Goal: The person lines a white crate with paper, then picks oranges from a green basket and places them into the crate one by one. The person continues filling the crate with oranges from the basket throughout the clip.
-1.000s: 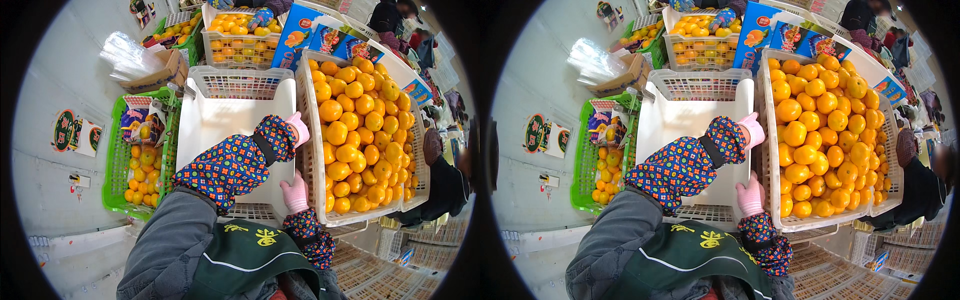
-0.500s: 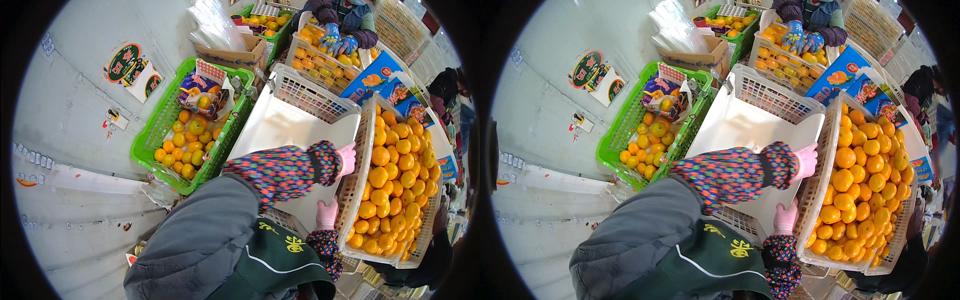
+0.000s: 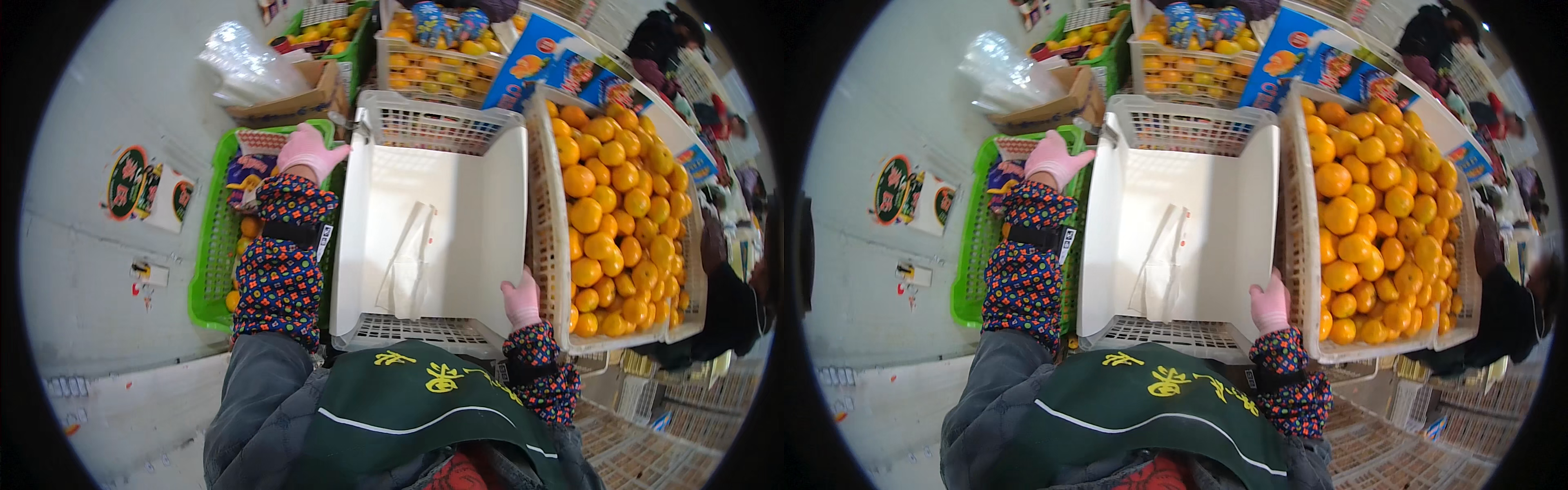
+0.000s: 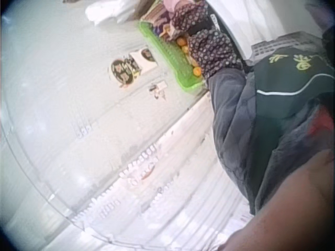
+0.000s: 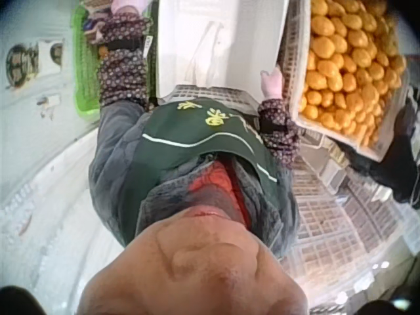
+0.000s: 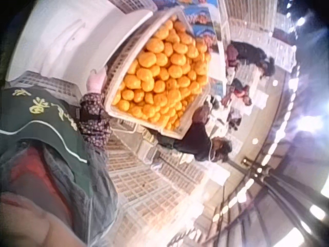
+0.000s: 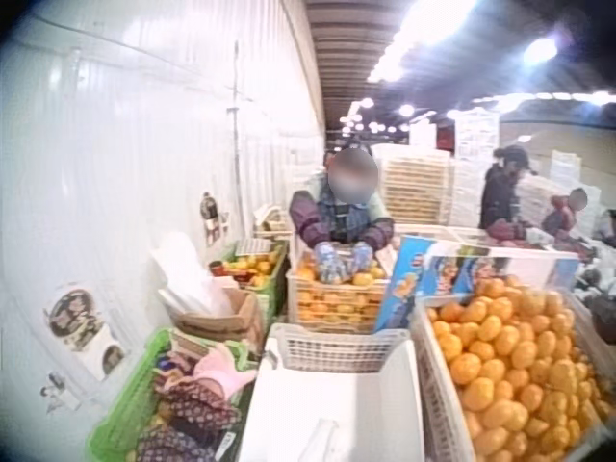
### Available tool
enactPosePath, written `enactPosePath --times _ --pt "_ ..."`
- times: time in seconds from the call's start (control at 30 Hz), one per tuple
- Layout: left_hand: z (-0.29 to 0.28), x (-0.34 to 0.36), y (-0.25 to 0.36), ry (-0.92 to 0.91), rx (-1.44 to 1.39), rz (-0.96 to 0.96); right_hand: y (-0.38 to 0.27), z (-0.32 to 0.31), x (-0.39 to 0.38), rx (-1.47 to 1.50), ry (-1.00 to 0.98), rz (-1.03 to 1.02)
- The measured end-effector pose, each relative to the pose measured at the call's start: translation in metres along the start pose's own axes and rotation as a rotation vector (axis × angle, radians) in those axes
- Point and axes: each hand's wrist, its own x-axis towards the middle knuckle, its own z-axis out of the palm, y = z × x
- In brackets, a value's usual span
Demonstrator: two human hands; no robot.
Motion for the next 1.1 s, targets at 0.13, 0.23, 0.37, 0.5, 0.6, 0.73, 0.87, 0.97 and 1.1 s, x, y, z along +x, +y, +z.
enactPosePath --times 0.13,0.23,0.37,0.5,0.6,0.73,0.87,0.97,1.1 --pt "0.005 0.007 0.001 -0.004 0.031 0.056 0.010 0.002 0.002 -0.041 -0.032 0.066" --pt "0.005 0.008 -0.003 -0.039 0.077 0.132 0.017 0.006 0.005 -0.078 -0.024 0.087" --pt "0.022 0.022 -0.011 -0.047 0.128 0.135 0.017 0.007 0.007 -0.023 -0.032 0.106" --pt "0.035 0.057 -0.061 0.052 -0.106 0.286 0.002 -0.001 0.002 -0.043 -0.058 0.117" --pt "0.003 0.072 -0.114 -0.110 -0.615 0.048 -0.013 -0.008 -0.002 -0.118 -0.040 0.187" --pt "-0.056 0.029 -0.095 0.244 -1.007 0.082 -0.022 -0.014 -0.004 -0.148 -0.072 0.221" --pt "-0.050 -0.040 0.059 0.085 -0.968 0.525 -0.019 -0.012 -0.003 -0.155 -0.059 0.211" --pt "-0.012 -0.064 0.195 0.158 -0.385 0.637 -0.016 -0.009 -0.002 -0.122 -0.052 0.191" --pt "0.022 -0.072 0.293 -0.005 -0.210 0.534 -0.012 -0.008 -0.002 -0.108 -0.058 0.181"
